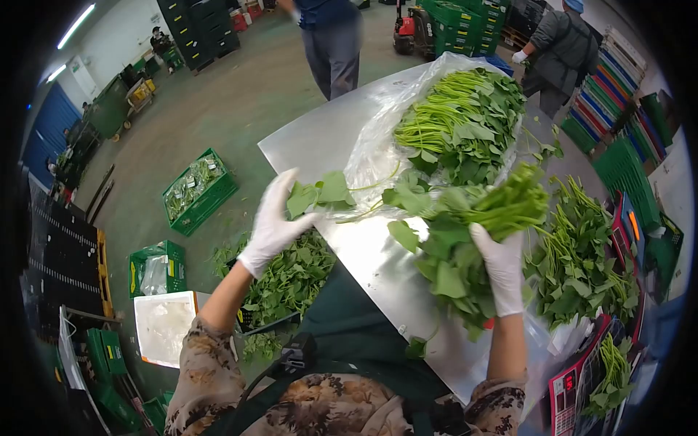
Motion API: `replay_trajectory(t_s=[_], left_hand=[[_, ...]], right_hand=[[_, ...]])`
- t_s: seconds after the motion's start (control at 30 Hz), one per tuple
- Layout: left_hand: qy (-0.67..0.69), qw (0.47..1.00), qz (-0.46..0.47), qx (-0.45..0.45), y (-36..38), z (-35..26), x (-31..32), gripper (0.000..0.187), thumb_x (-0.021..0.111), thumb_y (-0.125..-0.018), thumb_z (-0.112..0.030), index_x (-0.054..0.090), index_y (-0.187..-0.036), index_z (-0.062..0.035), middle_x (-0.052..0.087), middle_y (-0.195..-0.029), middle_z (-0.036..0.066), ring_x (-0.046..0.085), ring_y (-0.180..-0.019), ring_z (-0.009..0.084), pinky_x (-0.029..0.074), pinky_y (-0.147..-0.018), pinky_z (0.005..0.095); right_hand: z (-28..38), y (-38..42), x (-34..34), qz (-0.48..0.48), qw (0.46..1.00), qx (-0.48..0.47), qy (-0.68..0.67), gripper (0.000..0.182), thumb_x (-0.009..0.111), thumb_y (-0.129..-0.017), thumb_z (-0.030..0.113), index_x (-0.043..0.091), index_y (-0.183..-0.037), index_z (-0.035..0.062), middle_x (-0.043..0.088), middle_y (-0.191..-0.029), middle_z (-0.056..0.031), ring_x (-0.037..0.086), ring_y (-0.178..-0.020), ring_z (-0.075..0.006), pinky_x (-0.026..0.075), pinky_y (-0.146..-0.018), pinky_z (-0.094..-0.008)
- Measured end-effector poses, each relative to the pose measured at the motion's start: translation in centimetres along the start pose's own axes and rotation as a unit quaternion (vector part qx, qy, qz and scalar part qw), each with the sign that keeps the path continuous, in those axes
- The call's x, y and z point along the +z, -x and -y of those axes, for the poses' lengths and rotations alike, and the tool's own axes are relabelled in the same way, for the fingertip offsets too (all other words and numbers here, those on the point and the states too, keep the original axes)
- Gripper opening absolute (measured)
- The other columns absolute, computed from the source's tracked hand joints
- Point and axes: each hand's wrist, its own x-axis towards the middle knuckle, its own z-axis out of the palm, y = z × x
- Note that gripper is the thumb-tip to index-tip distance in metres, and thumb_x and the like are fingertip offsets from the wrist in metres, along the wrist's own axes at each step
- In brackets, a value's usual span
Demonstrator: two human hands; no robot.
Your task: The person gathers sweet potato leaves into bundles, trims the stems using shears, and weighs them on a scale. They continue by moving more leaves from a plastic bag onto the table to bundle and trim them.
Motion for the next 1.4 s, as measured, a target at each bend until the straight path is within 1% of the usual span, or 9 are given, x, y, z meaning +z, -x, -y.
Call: replay_trajectory(t_s=[0.17, 0.23, 0.33, 0.57, 0.7, 0.77, 1.0, 1.13, 1.4], left_hand=[[0.144, 0.965, 0.121, 0.185, -3.1, -10.3, 4.9, 0.118, 0.081, -0.066, -0.053, 0.021, -0.15, 0.0032, 0.026, -0.152, 0.03, 0.025, -0.144, 0.0411, 0.023, -0.117, 0.0431], [0.389, 0.905, 0.148, 0.085, -2.3, -11.5, 6.6, 0.094, 0.086, -0.073, -0.025, 0.032, -0.146, -0.0022, 0.043, -0.143, 0.014, 0.042, -0.132, 0.0231, 0.035, -0.11, 0.0367], [0.468, 0.879, 0.092, -0.002, -1.9, -10.8, 6.8, 0.052, 0.081, -0.078, -0.012, 0.053, -0.12, -0.0023, 0.064, -0.109, 0.006, 0.063, -0.101, 0.0157, 0.051, -0.09, 0.0287], [0.631, 0.765, -0.029, -0.125, -2.1, -8.1, 4.4, 0.048, 0.067, -0.087, -0.011, 0.048, -0.131, -0.0054, 0.055, -0.131, 0.008, 0.052, -0.119, 0.0194, 0.041, -0.105, 0.0352], [0.69, 0.706, -0.104, -0.125, -4.1, -3.6, 1.4, 0.039, 0.063, -0.088, -0.011, 0.05, -0.124, -0.0059, 0.06, -0.12, 0.009, 0.057, -0.114, 0.0223, 0.043, -0.104, 0.0386], [0.682, 0.713, -0.138, -0.088, -5.5, -2.3, -1.6, 0.039, 0.063, -0.088, -0.009, 0.05, -0.124, -0.0068, 0.061, -0.117, 0.009, 0.058, -0.111, 0.0214, 0.045, -0.102, 0.0381], [0.165, 0.967, -0.186, 0.051, -14.6, 2.3, -5.6, 0.045, 0.079, -0.067, -0.001, 0.06, -0.108, -0.0067, 0.065, -0.102, 0.007, 0.062, -0.099, 0.0175, 0.051, -0.087, 0.0334], [-0.314, 0.911, -0.132, 0.233, -19.7, 5.0, -1.7, 0.052, 0.078, -0.062, -0.018, 0.058, -0.109, -0.0119, 0.06, -0.102, 0.009, 0.057, -0.105, 0.0278, 0.034, -0.105, 0.0496], [-0.403, 0.871, 0.102, 0.26, -21.7, 11.0, 13.1, 0.03, 0.067, -0.074, -0.022, 0.059, -0.101, -0.0109, 0.061, -0.093, 0.012, 0.059, -0.098, 0.0304, 0.036, -0.103, 0.0473]], right_hand=[[0.8, -0.2, 9.2, 0.139, 0.988, 0.056, -0.021, 0.054, 0.077, -0.08, 0.007, 0.049, -0.125, 0.0031, 0.058, -0.12, -0.0042, 0.057, -0.107, -0.0142, 0.048, -0.092, -0.0296], [0.9, 0.1, 12.4, 0.127, 0.97, 0.007, -0.205, 0.052, 0.076, -0.078, 0.01, 0.05, -0.122, 0.0023, 0.06, -0.113, -0.0075, 0.059, -0.103, -0.0206, 0.049, -0.088, -0.0347], [0.6, -0.4, 13.5, 0.083, 0.926, -0.25, 0.27, 0.059, 0.073, -0.07, 0.024, 0.049, -0.119, 0.0005, 0.055, -0.1, -0.0166, 0.053, -0.098, -0.0379, 0.042, -0.087, -0.0477], [3.3, -2.1, 15.3, 0.195, 0.851, -0.306, 0.381, 0.08, 0.075, -0.071, 0.036, 0.045, -0.133, -0.0053, 0.05, -0.133, -0.024, 0.044, -0.129, -0.0367, 0.027, -0.114, -0.0458], [7.1, -5.4, 10.5, 0.157, 0.901, -0.379, 0.14, 0.045, 0.069, -0.08, 0.012, 0.059, -0.122, 0.0024, 0.055, -0.13, -0.018, 0.053, -0.121, -0.0341, 0.042, -0.104, -0.0419], [4.2, -7.9, 9.2, 0.04, 0.982, -0.177, -0.057, 0.038, 0.067, -0.08, 0.009, 0.06, -0.117, 0.0009, 0.059, -0.12, -0.0175, 0.059, -0.11, -0.0322, 0.046, -0.098, -0.0393], [-13.5, -10.9, 11.8, 0.271, 0.787, -0.181, 0.524, 0.085, 0.07, -0.074, 0.058, 0.046, -0.139, 0.0086, 0.05, -0.137, -0.0188, 0.043, -0.131, -0.0368, 0.026, -0.111, -0.0561], [-14.3, -10.6, 9.8, 0.312, 0.758, -0.174, 0.546, 0.068, 0.069, -0.08, 0.046, 0.05, -0.133, 0.0084, 0.057, -0.123, -0.0153, 0.053, -0.116, -0.0318, 0.036, -0.106, -0.0471], [-11.5, -7.9, 2.2, 0.302, 0.797, -0.124, 0.507, 0.087, 0.071, -0.076, 0.054, 0.039, -0.143, 0.0074, 0.05, -0.135, -0.0181, 0.05, -0.122, -0.0376, 0.041, -0.102, -0.0464]])
